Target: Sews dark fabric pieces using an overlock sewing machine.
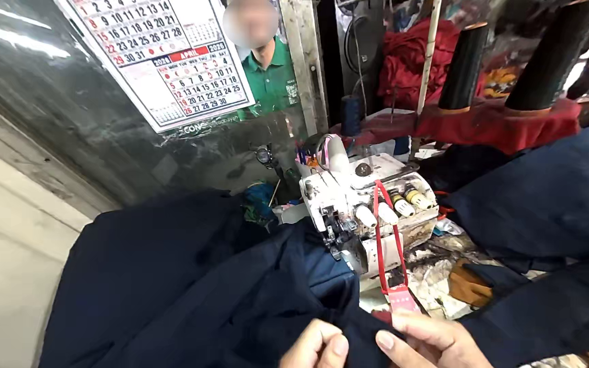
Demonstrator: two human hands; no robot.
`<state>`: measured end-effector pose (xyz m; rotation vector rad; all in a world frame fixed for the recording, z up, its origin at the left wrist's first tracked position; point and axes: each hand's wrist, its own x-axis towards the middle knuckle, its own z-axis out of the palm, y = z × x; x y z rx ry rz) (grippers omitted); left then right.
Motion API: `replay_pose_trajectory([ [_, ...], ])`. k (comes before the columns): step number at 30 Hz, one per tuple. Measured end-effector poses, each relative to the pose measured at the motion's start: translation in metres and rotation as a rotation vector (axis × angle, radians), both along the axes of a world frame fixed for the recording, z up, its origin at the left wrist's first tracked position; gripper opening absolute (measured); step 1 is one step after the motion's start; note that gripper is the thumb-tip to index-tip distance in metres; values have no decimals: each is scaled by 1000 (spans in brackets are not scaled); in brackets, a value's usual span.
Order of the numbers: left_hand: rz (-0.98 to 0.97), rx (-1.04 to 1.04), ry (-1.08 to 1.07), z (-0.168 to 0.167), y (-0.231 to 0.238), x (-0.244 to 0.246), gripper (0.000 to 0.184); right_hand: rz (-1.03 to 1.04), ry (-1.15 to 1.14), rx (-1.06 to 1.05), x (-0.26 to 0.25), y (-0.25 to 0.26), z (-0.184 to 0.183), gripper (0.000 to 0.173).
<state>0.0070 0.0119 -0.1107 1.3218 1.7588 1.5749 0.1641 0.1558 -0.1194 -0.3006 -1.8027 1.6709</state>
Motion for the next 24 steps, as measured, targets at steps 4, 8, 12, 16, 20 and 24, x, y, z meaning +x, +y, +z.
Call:
replay_pose_trajectory([
  [4,116,12,378,51,46,-46,23,-67,-9,-56,-42,29,25,28],
  [8,186,-308,692,16,77,-90,32,-188,-124,-191,-65,29,2,36],
  [12,83,-378,739,22,53,-81,31,-175,-128,-261,-49,13,-6,46],
  [16,33,-399,720,40,75,-88,28,-244,-65,-249,-61,22,1,48],
  [20,-54,-606,606,48,95,-112,28,-308,-78,-195,-78,38,-1,44],
  [24,90,-567,659,36,88,-111,29,-302,-123,-205,-84,43,2,41],
])
